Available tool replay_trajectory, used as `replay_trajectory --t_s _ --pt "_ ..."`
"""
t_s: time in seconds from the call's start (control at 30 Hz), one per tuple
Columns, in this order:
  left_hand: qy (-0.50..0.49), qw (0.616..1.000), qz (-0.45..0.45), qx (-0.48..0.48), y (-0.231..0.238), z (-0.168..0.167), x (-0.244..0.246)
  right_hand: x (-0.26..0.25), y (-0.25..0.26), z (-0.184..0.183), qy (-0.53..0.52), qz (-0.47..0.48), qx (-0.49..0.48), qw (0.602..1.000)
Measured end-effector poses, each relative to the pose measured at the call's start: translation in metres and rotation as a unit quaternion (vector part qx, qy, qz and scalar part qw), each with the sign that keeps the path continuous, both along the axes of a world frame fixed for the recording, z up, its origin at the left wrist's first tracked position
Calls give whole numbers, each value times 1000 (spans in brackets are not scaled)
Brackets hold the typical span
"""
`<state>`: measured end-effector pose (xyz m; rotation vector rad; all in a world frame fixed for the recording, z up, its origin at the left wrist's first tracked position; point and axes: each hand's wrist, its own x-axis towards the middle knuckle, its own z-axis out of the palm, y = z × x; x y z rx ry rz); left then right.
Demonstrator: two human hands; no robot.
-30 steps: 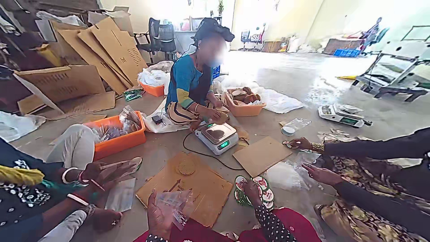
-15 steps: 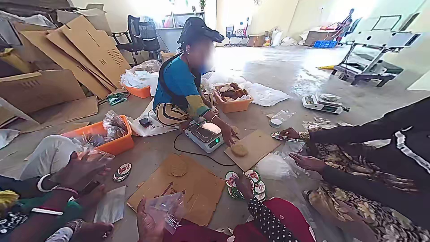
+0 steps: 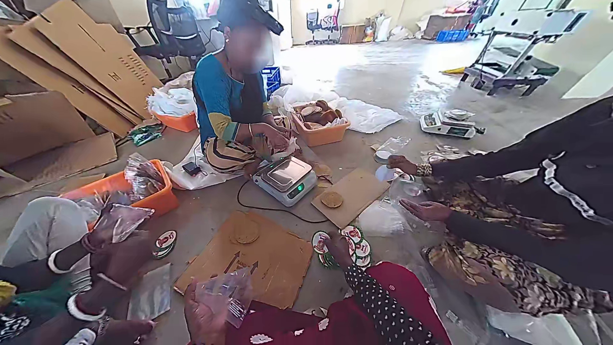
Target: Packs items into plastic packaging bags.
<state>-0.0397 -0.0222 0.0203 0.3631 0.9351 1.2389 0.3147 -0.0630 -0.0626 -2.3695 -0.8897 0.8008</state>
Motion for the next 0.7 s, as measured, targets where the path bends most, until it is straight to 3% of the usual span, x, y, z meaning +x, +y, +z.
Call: replay_trajectory --t_s 0.13,0.7 --pt "8 1000 5 14 1 -3 -1 4 2 -13 -21 6 16 1000" --pt "-1 1000 24 3 -3 9 5 2 8 -11 -28 21 13 999"
